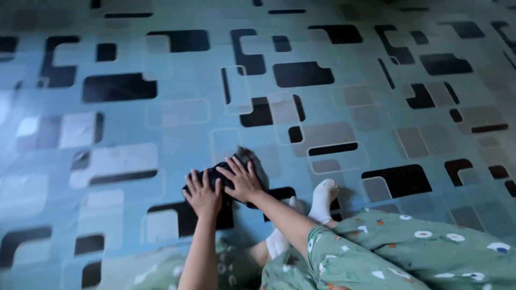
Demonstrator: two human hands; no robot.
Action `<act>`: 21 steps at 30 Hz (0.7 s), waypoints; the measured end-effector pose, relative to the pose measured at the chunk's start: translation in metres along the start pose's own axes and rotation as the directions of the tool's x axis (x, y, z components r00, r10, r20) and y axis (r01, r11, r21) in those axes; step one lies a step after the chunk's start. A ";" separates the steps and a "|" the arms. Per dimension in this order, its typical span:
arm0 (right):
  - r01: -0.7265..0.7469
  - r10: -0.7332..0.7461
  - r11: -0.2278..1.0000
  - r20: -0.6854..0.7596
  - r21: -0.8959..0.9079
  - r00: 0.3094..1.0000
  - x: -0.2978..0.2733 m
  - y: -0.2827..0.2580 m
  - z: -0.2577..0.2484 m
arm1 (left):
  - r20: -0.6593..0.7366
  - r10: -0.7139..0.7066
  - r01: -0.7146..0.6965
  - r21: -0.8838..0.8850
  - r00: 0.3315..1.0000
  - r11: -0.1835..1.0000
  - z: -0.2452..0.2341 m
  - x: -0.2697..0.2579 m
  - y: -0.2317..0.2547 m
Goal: The person sits on a patterned tiled floor and wipes it with a dark cloth using both hands. The camera remains in a first-person view focused on the hands and floor throughout the clip.
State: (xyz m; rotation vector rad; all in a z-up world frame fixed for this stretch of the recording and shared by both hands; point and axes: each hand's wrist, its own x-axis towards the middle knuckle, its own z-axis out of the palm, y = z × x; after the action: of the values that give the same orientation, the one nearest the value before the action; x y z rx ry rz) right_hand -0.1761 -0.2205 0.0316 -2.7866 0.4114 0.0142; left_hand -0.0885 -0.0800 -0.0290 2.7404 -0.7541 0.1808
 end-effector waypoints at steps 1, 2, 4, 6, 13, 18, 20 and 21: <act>-0.016 0.016 1.000 -0.004 0.001 1.000 0.013 0.009 -0.002 | 0.006 0.015 -0.015 -0.004 1.000 1.000 0.004 0.015 0.003; -0.001 0.001 1.000 -0.003 0.017 1.000 0.027 0.019 -0.004 | -0.004 0.029 -0.029 -0.010 1.000 1.000 0.009 0.031 0.004; 0.011 -0.011 1.000 0.007 0.029 1.000 0.057 0.036 -0.009 | -0.005 0.038 -0.038 -0.023 0.999 0.999 0.021 0.063 0.011; 0.000 0.000 1.000 -0.008 0.004 1.000 0.096 0.055 -0.018 | -0.039 0.026 -0.026 -0.017 0.999 1.000 0.039 0.106 0.021; -0.102 0.097 0.994 -0.118 -0.031 0.988 0.254 0.127 -0.027 | -0.142 0.050 -0.055 -0.026 0.989 0.998 0.095 0.279 0.060; -0.105 0.098 0.994 -0.190 -0.024 0.977 0.345 0.169 -0.030 | -0.165 0.023 -0.028 -0.032 0.986 0.999 0.124 0.370 0.076; -0.079 0.070 0.996 -0.175 -0.041 0.982 0.366 0.181 -0.027 | -0.090 -0.012 0.007 -0.054 0.996 0.999 0.121 0.384 0.082; -0.063 0.053 0.997 -0.173 -0.052 0.984 0.375 0.185 -0.029 | -0.020 -0.029 0.027 -0.071 0.999 0.997 0.115 0.392 0.085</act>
State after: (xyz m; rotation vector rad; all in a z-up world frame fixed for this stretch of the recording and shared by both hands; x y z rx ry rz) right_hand 0.1298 -0.5027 -0.0205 -2.8420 0.5426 -0.2047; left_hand 0.2075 -0.3741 -0.0399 2.6762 -0.7026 0.1730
